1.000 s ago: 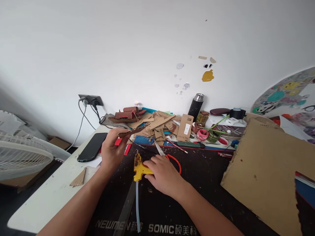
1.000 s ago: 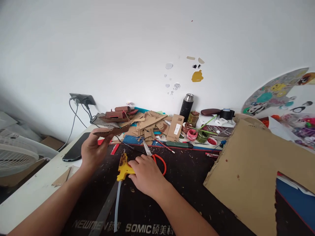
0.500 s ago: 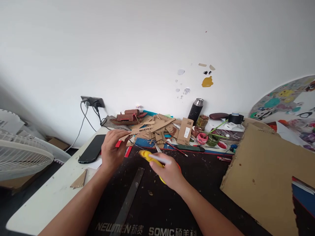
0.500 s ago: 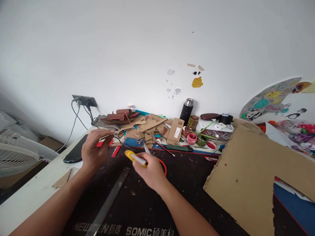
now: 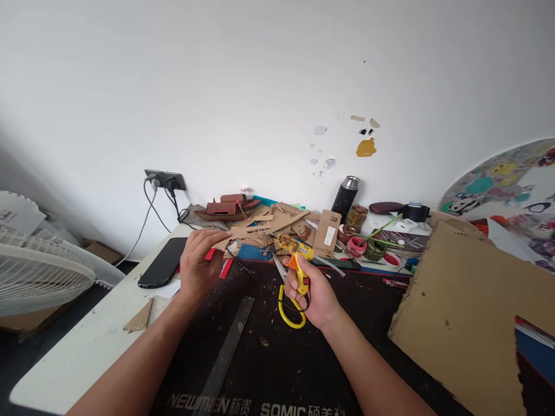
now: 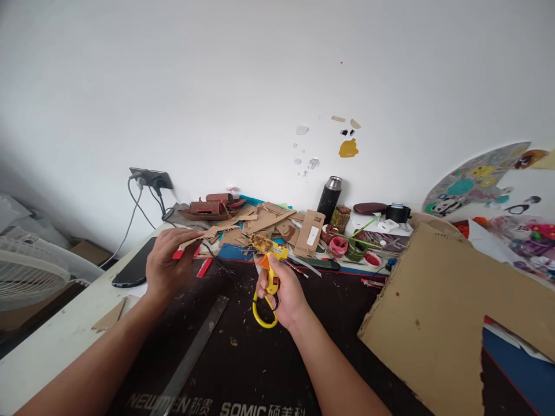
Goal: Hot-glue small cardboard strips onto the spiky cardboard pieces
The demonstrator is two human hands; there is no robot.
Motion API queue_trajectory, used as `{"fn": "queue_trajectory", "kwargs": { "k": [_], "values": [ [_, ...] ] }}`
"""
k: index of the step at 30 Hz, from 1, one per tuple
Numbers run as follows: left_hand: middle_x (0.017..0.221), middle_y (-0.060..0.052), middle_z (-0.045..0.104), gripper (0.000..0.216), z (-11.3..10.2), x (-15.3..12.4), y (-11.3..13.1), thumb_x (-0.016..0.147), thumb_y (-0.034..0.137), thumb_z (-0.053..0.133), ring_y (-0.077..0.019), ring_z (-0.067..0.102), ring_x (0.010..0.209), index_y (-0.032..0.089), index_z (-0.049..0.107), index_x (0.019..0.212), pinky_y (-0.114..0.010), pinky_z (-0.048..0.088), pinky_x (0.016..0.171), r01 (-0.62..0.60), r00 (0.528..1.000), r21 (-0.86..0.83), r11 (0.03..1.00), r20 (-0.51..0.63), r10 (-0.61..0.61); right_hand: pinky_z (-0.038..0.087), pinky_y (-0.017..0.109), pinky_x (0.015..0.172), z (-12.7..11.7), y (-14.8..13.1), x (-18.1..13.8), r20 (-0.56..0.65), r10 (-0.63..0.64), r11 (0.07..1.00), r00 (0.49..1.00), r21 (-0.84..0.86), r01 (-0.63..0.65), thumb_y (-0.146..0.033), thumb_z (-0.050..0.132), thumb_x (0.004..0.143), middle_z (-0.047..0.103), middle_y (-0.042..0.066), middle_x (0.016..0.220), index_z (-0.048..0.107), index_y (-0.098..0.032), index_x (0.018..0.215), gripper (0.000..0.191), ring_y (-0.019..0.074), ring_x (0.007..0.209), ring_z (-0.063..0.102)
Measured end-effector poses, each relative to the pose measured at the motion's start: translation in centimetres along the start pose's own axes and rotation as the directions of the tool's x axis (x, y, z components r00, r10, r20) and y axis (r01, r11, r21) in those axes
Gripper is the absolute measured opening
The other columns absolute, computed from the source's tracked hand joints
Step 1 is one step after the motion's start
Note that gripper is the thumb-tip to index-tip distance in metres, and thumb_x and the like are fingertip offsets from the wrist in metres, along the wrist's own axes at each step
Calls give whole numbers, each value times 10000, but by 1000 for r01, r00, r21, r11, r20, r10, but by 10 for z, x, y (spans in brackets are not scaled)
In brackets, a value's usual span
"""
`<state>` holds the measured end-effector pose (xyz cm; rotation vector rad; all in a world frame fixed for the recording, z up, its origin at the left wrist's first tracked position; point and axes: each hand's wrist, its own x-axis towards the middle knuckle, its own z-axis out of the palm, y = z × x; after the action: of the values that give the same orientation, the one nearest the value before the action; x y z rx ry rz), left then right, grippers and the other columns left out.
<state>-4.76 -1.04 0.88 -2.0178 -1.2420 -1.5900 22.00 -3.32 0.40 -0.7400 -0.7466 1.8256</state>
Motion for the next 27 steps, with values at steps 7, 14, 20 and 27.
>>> {"fn": "queue_trajectory", "kwargs": {
  "k": [7, 14, 20, 27],
  "values": [
    [1040, -60, 816, 252, 0, 1, 1, 973, 84, 659, -241, 718, 999, 249, 778, 1122, -390, 551, 940, -23, 1000, 2, 1000, 4, 23, 296, 188, 372, 0, -7, -6, 75, -76, 997, 994, 27, 75, -616, 888, 832, 568, -58, 522, 781, -167, 948, 476, 80, 364, 491],
    [1035, -55, 820, 256, 1, 0, 1, 968, 74, 658, -236, 723, 994, 249, 778, 1110, -389, 555, 937, -29, 999, 5, 1000, 14, 29, 319, 195, 342, 1, -13, -10, 133, -57, 990, 989, 138, 39, -616, 886, 842, 568, -70, 520, 778, -176, 926, 461, 82, 343, 470],
    [1034, -62, 822, 249, 2, 0, 0, 965, 81, 663, -242, 722, 993, 245, 780, 1110, -400, 557, 942, -36, 999, 3, 999, 20, 36, 345, 197, 360, 5, -13, -11, 165, -48, 989, 985, 149, 23, -602, 895, 836, 596, -53, 526, 790, -166, 930, 458, 92, 364, 515],
    [1034, -64, 816, 252, 0, 1, 0, 966, 89, 664, -248, 717, 997, 250, 784, 1119, -406, 554, 944, -37, 999, 11, 999, 10, 37, 282, 199, 357, 9, -11, -12, 94, -134, 991, 986, 32, 132, -620, 872, 849, 471, -86, 448, 787, -157, 889, 473, 89, 342, 458]
  ]
}}
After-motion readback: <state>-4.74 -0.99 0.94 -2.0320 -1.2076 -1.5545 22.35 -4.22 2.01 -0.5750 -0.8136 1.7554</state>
